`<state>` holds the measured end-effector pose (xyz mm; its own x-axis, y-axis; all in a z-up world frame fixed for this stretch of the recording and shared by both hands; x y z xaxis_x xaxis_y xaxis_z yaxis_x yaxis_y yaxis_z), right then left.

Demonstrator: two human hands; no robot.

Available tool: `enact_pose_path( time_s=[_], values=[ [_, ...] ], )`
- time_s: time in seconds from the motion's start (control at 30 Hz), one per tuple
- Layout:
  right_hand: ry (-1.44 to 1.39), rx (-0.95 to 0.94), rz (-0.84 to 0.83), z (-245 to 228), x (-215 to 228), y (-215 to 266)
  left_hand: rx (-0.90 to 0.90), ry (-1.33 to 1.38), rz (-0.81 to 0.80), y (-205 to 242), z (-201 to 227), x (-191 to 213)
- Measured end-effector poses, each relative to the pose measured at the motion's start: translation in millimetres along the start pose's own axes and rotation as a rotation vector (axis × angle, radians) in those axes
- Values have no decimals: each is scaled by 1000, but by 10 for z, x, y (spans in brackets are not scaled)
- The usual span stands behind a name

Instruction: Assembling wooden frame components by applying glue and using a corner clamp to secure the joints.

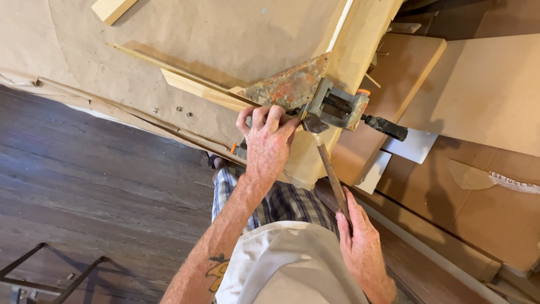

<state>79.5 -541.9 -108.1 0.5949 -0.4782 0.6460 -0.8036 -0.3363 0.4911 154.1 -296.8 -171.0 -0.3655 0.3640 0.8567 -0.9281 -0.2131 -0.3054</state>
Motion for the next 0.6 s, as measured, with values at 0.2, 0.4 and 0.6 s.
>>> enact_pose_path(
  time_s=[0.2,0.4,0.6],
  values=[
    [3,24,36,-9,-5,10,-3,3,16,13,-12,-18],
    [19,11,57,68,-25,28,-7,-16,41,3,1,-24],
    [5,-66,-8,-65,52,2,-7,-4,35,-5,12,8]
  ],
)
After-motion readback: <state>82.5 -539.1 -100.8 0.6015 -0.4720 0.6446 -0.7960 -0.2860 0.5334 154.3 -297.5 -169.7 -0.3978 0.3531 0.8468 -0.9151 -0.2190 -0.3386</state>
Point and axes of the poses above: each hand's wrist, its own y-axis away from the middle knuckle, its own x-axis out of the back of the hand, z = x × y, the point moved 2 cm from there along -y, towards the middle knuckle, and after that the axes turned 8 degrees about -z, right-handed, at the moved point
